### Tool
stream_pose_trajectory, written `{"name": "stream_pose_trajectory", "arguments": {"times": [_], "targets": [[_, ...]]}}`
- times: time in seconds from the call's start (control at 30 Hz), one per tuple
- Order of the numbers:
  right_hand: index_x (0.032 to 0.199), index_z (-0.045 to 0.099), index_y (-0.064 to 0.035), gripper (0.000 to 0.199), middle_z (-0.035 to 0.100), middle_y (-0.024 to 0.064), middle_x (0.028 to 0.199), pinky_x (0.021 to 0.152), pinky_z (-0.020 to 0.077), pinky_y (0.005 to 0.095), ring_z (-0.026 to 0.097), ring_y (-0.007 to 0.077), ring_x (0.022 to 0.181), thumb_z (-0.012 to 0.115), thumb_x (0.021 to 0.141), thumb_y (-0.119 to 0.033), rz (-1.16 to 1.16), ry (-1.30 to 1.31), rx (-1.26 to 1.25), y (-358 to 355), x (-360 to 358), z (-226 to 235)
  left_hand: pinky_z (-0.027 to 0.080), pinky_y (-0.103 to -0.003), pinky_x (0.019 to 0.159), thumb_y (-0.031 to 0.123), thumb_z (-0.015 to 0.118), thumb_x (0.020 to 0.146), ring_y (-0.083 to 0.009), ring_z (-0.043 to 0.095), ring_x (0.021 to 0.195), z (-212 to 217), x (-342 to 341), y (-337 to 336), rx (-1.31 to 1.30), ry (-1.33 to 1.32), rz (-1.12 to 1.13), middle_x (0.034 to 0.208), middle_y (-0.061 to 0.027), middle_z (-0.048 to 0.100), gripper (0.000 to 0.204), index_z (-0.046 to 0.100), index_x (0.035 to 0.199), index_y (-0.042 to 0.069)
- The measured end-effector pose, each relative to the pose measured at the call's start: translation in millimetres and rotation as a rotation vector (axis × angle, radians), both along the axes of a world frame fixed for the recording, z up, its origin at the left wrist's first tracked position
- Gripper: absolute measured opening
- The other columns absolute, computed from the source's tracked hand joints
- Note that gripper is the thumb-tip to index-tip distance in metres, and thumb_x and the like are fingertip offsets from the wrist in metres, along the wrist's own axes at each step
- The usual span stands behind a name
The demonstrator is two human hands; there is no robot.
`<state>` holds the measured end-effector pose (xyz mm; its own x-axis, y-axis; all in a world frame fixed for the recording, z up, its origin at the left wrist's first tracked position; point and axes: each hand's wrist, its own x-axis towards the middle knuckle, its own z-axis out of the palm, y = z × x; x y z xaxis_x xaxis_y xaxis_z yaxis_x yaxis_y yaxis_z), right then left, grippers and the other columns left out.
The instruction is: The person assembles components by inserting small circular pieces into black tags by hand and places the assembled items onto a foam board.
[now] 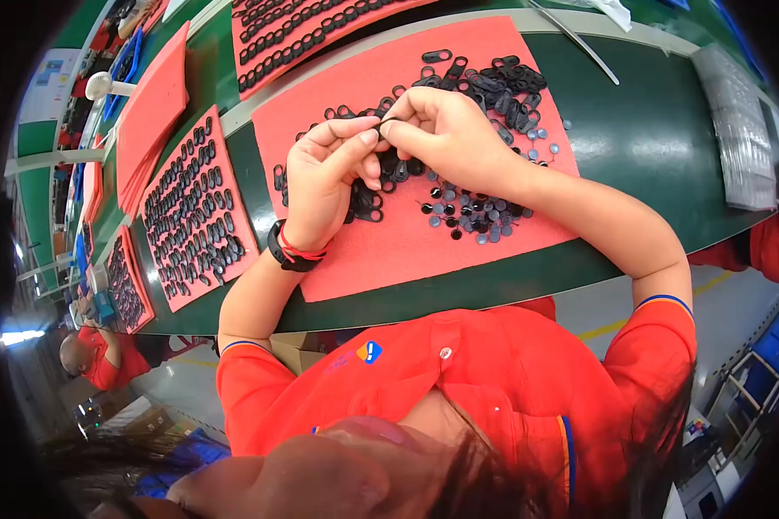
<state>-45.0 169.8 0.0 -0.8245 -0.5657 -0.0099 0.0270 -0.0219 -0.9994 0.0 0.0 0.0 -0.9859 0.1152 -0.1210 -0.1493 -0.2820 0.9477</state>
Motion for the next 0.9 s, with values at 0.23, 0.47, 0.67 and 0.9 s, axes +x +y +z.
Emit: {"name": "stream_pose_trajectory", "arguments": {"times": [0.23, 0.47, 0.67, 0.9], "targets": [[0.084, 0.054, -0.003, 0.019, 0.054, -0.0012, 0.066, 0.044, 0.0297, 0.0163, 0.039, 0.001, 0.05, 0.05, 0.09, -0.02, -0.016, -0.058, 0.04, 1.6, 4.3, 7.5, 0.046, -0.021, 0.051, 0.006, 0.053, 0.085, -0.0093, 0.055, 0.059, 0.9, -0.7, 0.7, 0.166, -0.097, 0.033, 0.082, -0.0116, 0.063, 0.02, 0.057, 0.102, -0.005], [0.083, 0.054, -0.0043, 0.02, 0.053, -0.0024, 0.066, 0.045, 0.031, 0.0166, 0.04, 0.0008, 0.051, 0.049, 0.091, -0.022, -0.029, 0.082, 0.112, 1.0, 5.4, 6.8, 0.045, -0.021, 0.049, 0.006, 0.05, 0.086, -0.01, 0.054, 0.056, 0.2, -4.3, -3.6, 0.173, -0.139, -0.002, 0.081, -0.0101, 0.062, 0.02, 0.058, 0.102, -0.004], [0.091, 0.056, -0.001, 0.015, 0.053, -0.0001, 0.07, 0.055, 0.0375, 0.0181, 0.048, 0.0045, 0.063, 0.047, 0.091, -0.013, -0.047, 0.331, 0.191, -2.8, 6.7, 10.5, 0.046, -0.022, 0.051, 0.008, 0.054, 0.085, -0.0092, 0.055, 0.057, 10.6, -3.2, -8.3, 0.116, -0.117, 0.023, 0.078, -0.007, 0.061, 0.02, 0.058, 0.101, -0.002], [0.092, 0.057, -0.0001, 0.01, 0.048, 0.0045, 0.067, 0.045, 0.0321, 0.0233, 0.042, 0.0097, 0.049, 0.055, 0.082, -0.002, 0.025, 0.898, 0.265, 1.8, 17.1, 16.5, 0.047, -0.019, 0.052, 0.009, 0.061, 0.081, -0.0066, 0.057, 0.061, 39.2, -0.8, -45.3, -0.098, 0.155, 0.101, 0.079, -0.0037, 0.063, 0.019, 0.061, 0.098, 0.0]]}}
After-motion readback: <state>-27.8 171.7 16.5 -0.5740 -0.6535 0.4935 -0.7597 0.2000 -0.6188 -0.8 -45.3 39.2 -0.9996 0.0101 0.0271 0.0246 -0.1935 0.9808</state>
